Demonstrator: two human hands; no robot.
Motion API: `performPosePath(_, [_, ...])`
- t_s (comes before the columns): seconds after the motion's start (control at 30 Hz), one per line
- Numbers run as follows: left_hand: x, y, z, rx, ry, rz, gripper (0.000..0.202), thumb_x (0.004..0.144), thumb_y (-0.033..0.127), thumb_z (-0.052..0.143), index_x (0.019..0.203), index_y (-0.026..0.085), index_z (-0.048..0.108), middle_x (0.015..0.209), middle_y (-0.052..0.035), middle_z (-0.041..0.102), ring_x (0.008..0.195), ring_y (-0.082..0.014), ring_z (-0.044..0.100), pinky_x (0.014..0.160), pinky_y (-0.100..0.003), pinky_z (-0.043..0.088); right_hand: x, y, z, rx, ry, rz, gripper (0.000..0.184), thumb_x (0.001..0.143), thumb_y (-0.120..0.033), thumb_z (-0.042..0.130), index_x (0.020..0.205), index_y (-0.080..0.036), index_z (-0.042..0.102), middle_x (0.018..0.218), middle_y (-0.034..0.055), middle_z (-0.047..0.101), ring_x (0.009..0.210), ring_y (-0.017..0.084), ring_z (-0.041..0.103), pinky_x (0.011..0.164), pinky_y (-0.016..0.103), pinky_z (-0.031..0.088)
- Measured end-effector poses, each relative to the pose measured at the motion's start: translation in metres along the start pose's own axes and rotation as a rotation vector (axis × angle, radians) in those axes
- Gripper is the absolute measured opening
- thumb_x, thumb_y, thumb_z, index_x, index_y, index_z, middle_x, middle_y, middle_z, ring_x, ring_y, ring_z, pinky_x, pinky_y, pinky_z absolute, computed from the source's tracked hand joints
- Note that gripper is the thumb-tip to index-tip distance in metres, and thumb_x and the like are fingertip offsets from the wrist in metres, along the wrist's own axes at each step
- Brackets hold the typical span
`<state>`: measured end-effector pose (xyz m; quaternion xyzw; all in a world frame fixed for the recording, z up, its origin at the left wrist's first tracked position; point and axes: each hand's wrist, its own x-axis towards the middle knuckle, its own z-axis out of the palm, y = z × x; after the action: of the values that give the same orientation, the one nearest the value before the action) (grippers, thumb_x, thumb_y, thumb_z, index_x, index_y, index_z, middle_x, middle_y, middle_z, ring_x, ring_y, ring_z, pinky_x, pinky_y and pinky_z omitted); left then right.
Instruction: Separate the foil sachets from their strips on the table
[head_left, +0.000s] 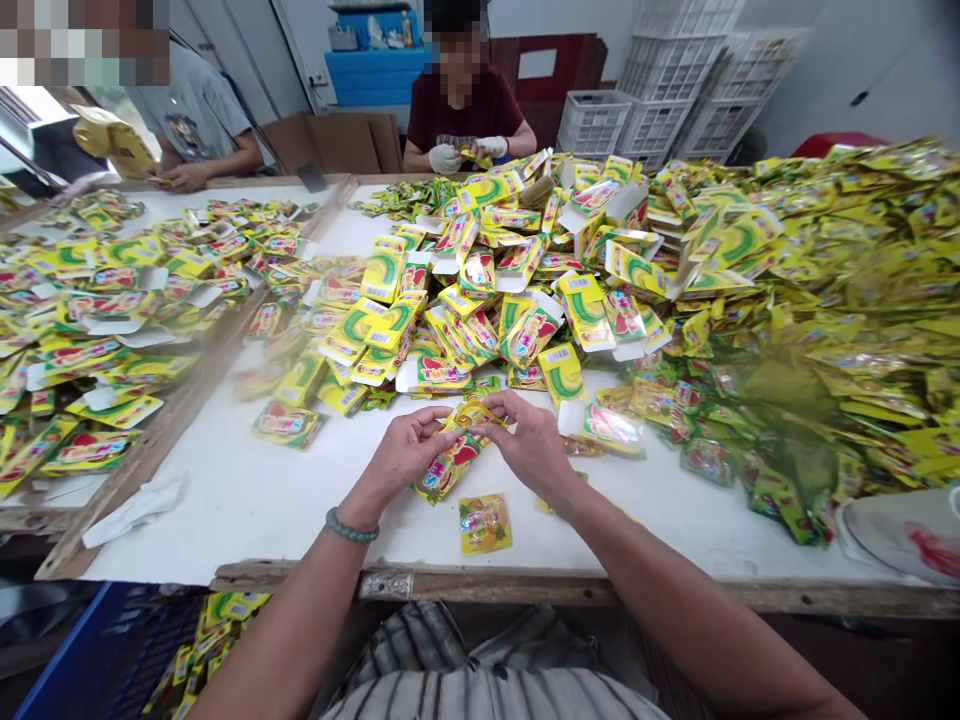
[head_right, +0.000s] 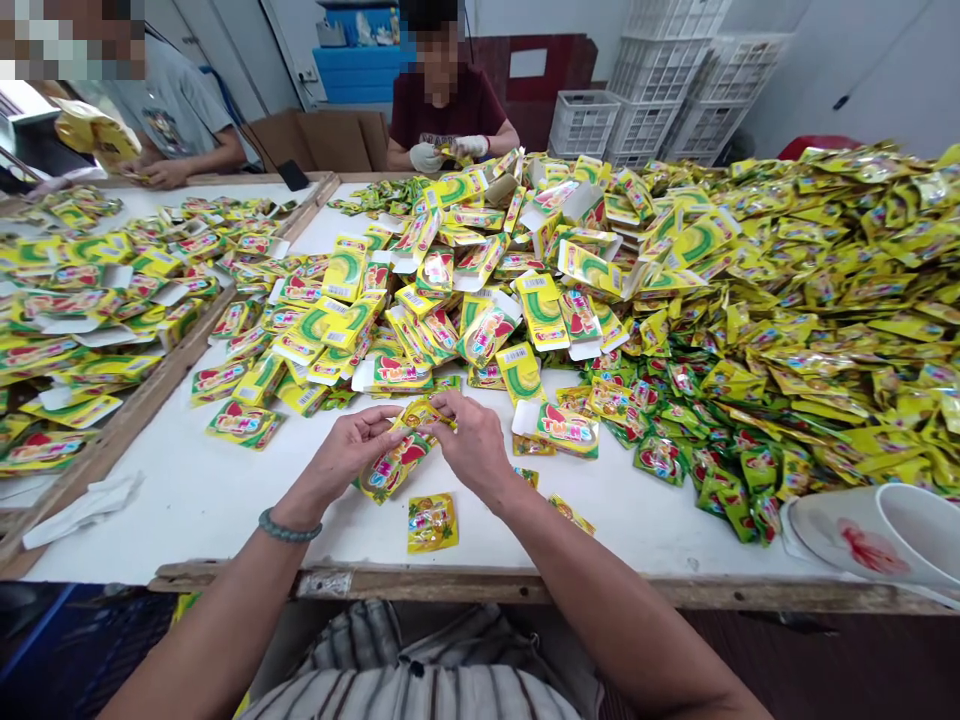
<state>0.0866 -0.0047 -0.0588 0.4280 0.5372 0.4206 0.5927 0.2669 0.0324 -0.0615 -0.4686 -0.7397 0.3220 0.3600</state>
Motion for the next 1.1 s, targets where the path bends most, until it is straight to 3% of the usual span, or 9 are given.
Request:
performPosePath(0.2, [0.000,0.001,0.001,0.023,-0.017,-0.010,0.053,0.067,0.050,0.078,0.104,0.014,0.067,0.086,-0.0067,0.075,0.073,-0.0202,0.069,0.069,-0.029,0.052,0.003,0.002,-0.005,-0.014,-0.246,0.012,0.013,0.089,-0.025,0.056,0.096,-0.022,0.067,0.084,0.0015,0.072,0.072,0.017,0.062,0.067,0.026,0.042])
performPosePath(0.37, [0.001,0.002,0.002,0.069,-0.018,0.041,0.053,0.068,0.051,0.076,0.107,0.015,0.068,0.080,-0.0039,0.073,0.068,-0.0175,0.066,0.063,-0.026,0.050,0.007,0.006,-0.008,-0.025,-0.140,0.022,0.008,0.084,-0.025,0.064,0.084,-0.021,0.071,0.082,0.0009,0.071,0.071,0.016,0.059,0.065,0.025,0.040])
performPosePath(0.5, [0.002,0.001,0.002,0.045,-0.023,0.011,0.052,0.067,0.049,0.078,0.105,0.015,0.068,0.080,-0.0044,0.074,0.067,-0.0182,0.066,0.062,-0.027,0.051,0.006,0.002,-0.005,-0.063,-0.207,0.068,0.009,0.081,-0.021,0.067,0.074,-0.023,0.073,0.070,-0.0005,0.068,0.066,0.016,0.058,0.063,0.026,0.039])
performPosePath(0.63, [0.003,0.002,0.002,-0.034,-0.003,-0.002,0.055,0.061,0.051,0.081,0.102,0.016,0.069,0.082,-0.0048,0.074,0.074,-0.0213,0.069,0.068,-0.030,0.054,0.004,-0.001,-0.007,-0.051,-0.217,0.071,0.011,0.083,-0.030,0.067,0.086,-0.026,0.077,0.088,0.0036,0.070,0.084,0.019,0.062,0.076,0.031,0.044])
performPosePath(0.73, [0.004,0.004,0.001,-0.044,0.001,0.000,0.054,0.063,0.052,0.079,0.101,0.015,0.069,0.085,-0.0057,0.074,0.076,-0.0215,0.069,0.071,-0.031,0.054,0.003,0.000,-0.008,-0.095,-0.151,0.060,0.015,0.074,-0.035,0.078,0.085,-0.026,0.077,0.102,0.0068,0.068,0.100,0.025,0.059,0.091,0.041,0.041])
performPosePath(0.83, [0.003,0.006,-0.001,-0.005,-0.014,0.021,0.056,0.069,0.049,0.076,0.113,0.016,0.065,0.092,-0.0059,0.074,0.083,-0.0208,0.068,0.075,-0.030,0.052,0.006,0.005,-0.006,-0.054,-0.104,0.110,0.006,0.072,-0.028,0.079,0.075,-0.024,0.076,0.101,0.0067,0.068,0.101,0.025,0.060,0.097,0.045,0.038])
performPosePath(0.93, [0.000,0.004,0.001,0.144,-0.039,0.057,0.056,0.069,0.042,0.079,0.116,0.017,0.063,0.099,-0.0054,0.072,0.088,-0.0206,0.066,0.076,-0.027,0.050,0.010,0.009,-0.007,0.075,-0.065,0.189,0.003,0.075,-0.026,0.076,0.078,-0.025,0.076,0.102,0.0061,0.069,0.110,0.024,0.059,0.099,0.043,0.040])
performPosePath(1.1, [-0.001,-0.003,0.004,0.171,-0.054,0.038,0.044,0.069,0.040,0.077,0.104,0.014,0.067,0.087,-0.0034,0.070,0.073,-0.0174,0.062,0.064,-0.025,0.048,0.006,0.002,-0.004,0.247,-0.302,0.151,0.011,0.079,-0.028,0.071,0.087,-0.026,0.078,0.105,0.0036,0.072,0.125,0.025,0.050,0.103,0.040,0.039])
